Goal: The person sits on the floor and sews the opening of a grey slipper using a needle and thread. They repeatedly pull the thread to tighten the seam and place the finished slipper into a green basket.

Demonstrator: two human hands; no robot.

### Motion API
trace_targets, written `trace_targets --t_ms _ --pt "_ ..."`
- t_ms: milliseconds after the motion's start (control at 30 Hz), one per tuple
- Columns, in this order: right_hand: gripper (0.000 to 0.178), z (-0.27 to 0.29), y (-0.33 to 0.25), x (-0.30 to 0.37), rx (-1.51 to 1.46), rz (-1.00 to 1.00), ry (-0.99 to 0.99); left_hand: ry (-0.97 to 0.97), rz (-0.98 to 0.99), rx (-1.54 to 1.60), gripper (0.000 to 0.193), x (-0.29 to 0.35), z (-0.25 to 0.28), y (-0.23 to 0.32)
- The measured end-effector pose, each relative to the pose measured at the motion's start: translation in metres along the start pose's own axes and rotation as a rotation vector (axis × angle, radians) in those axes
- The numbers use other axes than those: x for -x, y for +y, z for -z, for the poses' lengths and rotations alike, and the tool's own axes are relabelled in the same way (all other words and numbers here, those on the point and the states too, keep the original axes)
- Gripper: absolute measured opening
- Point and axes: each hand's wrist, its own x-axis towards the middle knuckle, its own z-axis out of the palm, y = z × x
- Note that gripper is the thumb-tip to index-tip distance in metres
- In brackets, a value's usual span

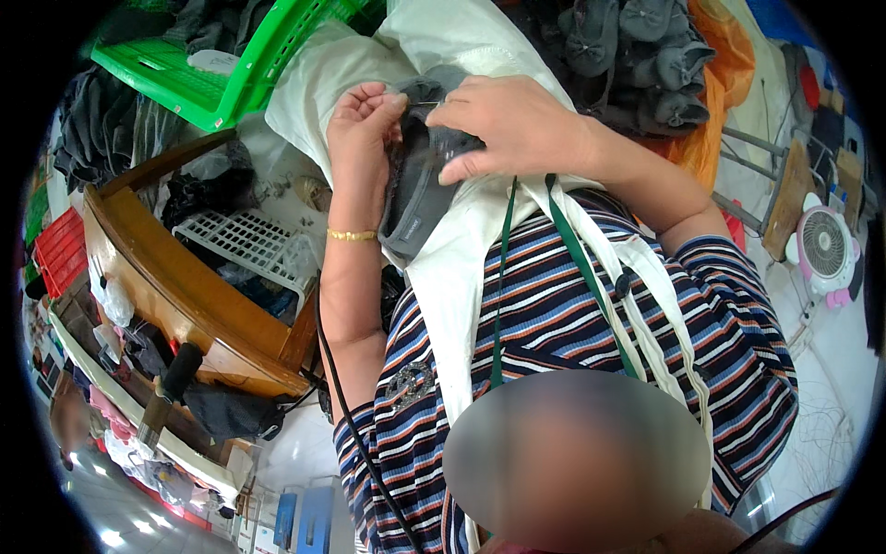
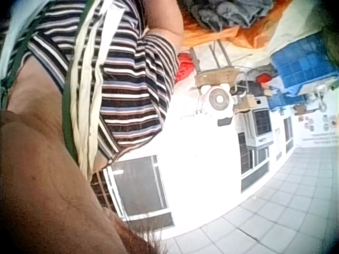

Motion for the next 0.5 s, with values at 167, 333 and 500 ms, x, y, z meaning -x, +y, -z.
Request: trace_targets --t_ms 167,333,500 --pt "0.022 -0.006 -0.001 0.003 -1.183 -0.596 -0.123 -0.266 -0.134 -0.291 0.024 0.037 -0.014 0.017" --pt "0.015 -0.008 0.050 0.004 -2.023 -0.566 0.335 -0.327 -0.019 -0.501 0.016 0.049 -0.004 0.017" --pt "0.011 0.032 0.090 0.021 -2.111 -0.575 0.553 -0.301 -0.004 -0.619 0.015 0.050 0.005 0.015"
